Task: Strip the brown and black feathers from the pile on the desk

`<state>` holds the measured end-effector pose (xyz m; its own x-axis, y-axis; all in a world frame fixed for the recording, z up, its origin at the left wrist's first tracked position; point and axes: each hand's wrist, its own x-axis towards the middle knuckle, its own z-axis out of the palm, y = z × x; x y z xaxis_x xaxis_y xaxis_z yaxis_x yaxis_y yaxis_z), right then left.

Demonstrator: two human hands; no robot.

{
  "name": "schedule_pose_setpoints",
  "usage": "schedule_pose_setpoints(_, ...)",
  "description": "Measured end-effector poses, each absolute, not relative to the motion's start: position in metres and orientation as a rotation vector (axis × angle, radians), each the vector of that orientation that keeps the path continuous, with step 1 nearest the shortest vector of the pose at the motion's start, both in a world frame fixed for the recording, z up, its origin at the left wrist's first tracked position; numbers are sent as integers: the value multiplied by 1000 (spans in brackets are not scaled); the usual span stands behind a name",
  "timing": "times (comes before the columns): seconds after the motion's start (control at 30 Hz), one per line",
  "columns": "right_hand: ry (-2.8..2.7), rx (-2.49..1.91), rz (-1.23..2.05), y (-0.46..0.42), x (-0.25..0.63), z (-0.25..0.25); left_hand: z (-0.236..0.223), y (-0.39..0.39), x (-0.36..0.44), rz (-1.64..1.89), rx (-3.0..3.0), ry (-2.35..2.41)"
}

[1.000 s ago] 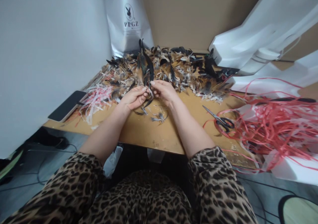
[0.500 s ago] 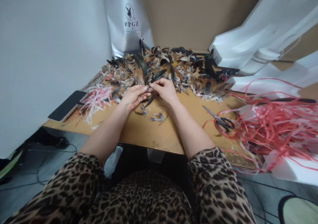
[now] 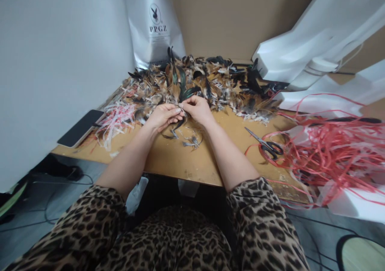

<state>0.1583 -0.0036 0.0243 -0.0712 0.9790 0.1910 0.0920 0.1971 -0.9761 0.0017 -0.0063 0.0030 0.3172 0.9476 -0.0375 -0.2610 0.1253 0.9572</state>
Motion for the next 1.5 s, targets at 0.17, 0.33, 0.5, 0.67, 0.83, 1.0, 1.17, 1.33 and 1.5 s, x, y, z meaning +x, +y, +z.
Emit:
schedule_pose_setpoints(0.17, -1427, -1061, 1241, -8, 158, 27, 5, -4, 1, 1115, 1024, 859)
schedule_pose_setpoints(0.33, -1519, -1071, 1318, -9, 155, 25, 5, -2, -1, 1183, 984, 874)
schedule_pose_setpoints(0.5, -1441, -1225, 999, 5, 167, 17, 10, 1, -9, 1332, 911, 949)
schedule_pose_setpoints(0.67, -1807, -1589, 282, 6, 185, 21, 17, 6, -20, 1502, 815, 983)
schedule_pose_setpoints(0.83, -2122, -1503, 33, -10, 161, 22, 19, 9, -24, 1549, 791, 1000)
schedule_pose_setpoints(1.0, -2304, -1500, 145, -14, 128, -1, 21, 7, -27, 1559, 807, 964)
schedule_pose_setpoints(1.17, -2310, -1449, 218, -4, 134, -7, 23, 6, -28, 1564, 792, 995)
schedule_pose_setpoints(1.33, -2228, -1343, 158, 8, 168, 3, 22, 6, -28, 1558, 790, 978)
schedule_pose_setpoints(1.5, -2522, -1401, -64, 1, 169, 4, 21, 6, -27, 1531, 825, 960)
